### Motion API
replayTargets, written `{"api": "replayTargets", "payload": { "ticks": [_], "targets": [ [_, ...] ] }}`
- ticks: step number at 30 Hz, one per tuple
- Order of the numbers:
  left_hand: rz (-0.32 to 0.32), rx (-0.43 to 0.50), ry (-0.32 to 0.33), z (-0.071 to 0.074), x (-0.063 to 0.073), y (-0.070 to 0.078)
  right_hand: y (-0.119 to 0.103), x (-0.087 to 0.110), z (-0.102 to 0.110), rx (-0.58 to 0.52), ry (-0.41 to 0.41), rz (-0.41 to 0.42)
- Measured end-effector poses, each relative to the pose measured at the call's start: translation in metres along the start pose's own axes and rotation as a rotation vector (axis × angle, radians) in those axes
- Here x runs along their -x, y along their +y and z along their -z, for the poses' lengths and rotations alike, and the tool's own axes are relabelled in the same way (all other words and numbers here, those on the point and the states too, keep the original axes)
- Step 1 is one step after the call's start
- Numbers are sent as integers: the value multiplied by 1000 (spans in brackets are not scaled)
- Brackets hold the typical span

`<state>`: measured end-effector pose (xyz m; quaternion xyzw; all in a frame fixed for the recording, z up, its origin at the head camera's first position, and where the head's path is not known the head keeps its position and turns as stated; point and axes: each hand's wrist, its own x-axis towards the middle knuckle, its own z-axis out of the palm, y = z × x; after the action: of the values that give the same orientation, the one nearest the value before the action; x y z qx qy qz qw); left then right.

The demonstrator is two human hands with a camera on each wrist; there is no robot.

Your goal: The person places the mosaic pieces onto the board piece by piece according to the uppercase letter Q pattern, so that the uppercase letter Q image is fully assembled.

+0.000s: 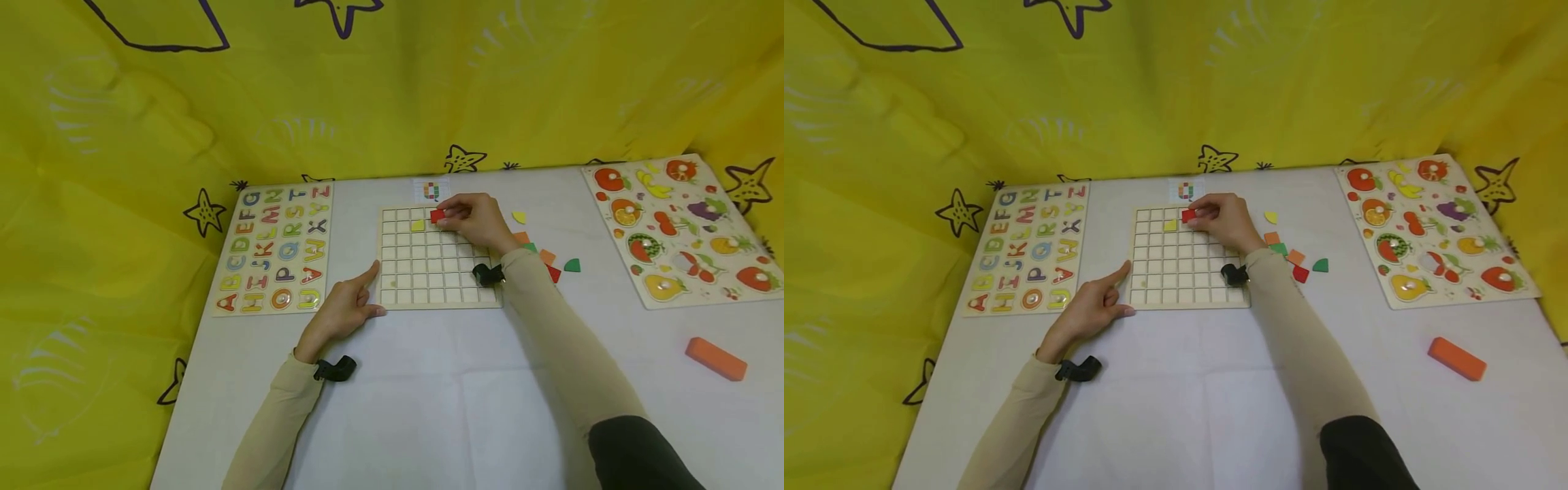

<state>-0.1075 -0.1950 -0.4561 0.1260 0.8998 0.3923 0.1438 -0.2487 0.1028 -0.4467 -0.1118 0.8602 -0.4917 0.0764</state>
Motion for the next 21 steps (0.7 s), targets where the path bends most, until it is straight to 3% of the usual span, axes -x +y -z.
{"api": "replayTargets", "payload": {
  "ticks": [11,21],
  "targets": [
    [4,-1,3,0,1,1,-5,-9,-16,43,-59,-43],
    [8,1,-4,0,-1,0,-3,-7,-10,76,-72,-84]
  ]
}}
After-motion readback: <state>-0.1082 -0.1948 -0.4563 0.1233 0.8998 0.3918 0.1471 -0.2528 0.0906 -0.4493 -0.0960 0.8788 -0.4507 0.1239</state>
